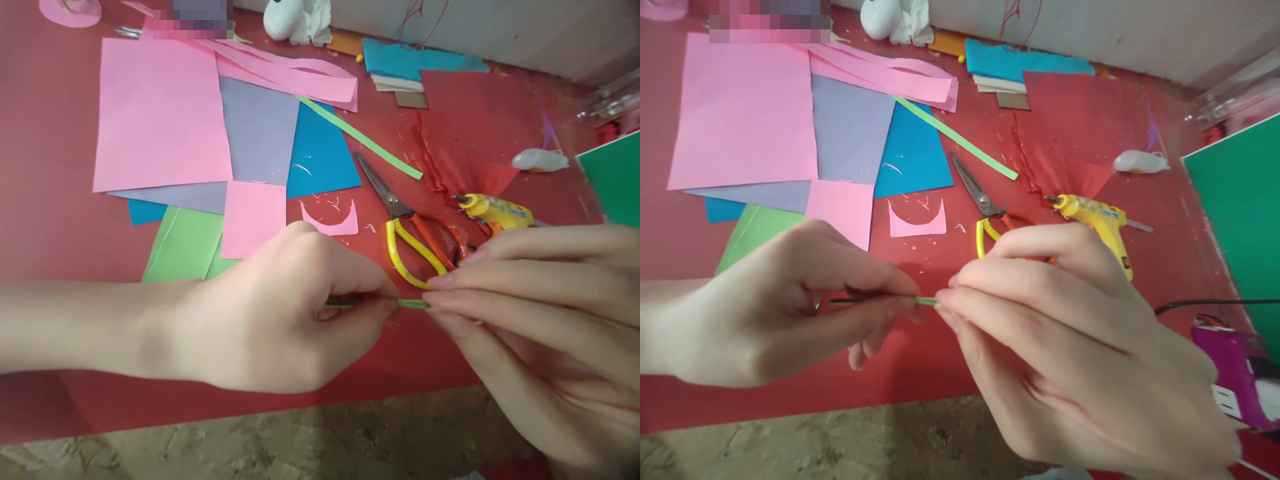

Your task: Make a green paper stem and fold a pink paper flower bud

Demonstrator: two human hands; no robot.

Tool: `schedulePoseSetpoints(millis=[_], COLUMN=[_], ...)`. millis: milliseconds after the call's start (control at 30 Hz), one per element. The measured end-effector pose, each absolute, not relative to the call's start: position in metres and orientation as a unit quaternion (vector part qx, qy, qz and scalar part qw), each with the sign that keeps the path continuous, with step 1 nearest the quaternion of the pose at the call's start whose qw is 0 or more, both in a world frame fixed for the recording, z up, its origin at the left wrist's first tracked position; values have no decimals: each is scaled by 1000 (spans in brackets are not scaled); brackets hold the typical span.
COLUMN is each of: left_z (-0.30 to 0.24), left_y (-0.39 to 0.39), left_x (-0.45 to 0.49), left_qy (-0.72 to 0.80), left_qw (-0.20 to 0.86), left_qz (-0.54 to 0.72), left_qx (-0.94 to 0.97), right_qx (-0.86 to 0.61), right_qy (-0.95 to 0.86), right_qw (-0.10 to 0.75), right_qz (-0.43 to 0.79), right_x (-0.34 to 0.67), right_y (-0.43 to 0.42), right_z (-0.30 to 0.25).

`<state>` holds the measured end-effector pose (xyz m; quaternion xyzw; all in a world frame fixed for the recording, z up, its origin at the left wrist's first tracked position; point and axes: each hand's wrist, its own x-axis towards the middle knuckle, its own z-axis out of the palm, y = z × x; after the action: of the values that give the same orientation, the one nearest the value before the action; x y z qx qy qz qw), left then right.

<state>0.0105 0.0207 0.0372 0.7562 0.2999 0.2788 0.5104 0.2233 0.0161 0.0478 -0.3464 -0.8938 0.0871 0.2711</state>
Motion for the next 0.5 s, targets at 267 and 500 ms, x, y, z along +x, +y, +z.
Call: schedulePoseSetpoints(millis=[267,500], left_z=[35,35], left_y=[23,20], left_x=[12,11], left_qy=[334,309], left_qw=[519,477], left_qz=[245,265], left_qx=[747,779], right_qx=[-353,-353], right_qy=[-887,-887], right_qw=[285,282], right_qz=[85,93], right_x=[214,210], right_y=[12,11], right_z=[43,43])
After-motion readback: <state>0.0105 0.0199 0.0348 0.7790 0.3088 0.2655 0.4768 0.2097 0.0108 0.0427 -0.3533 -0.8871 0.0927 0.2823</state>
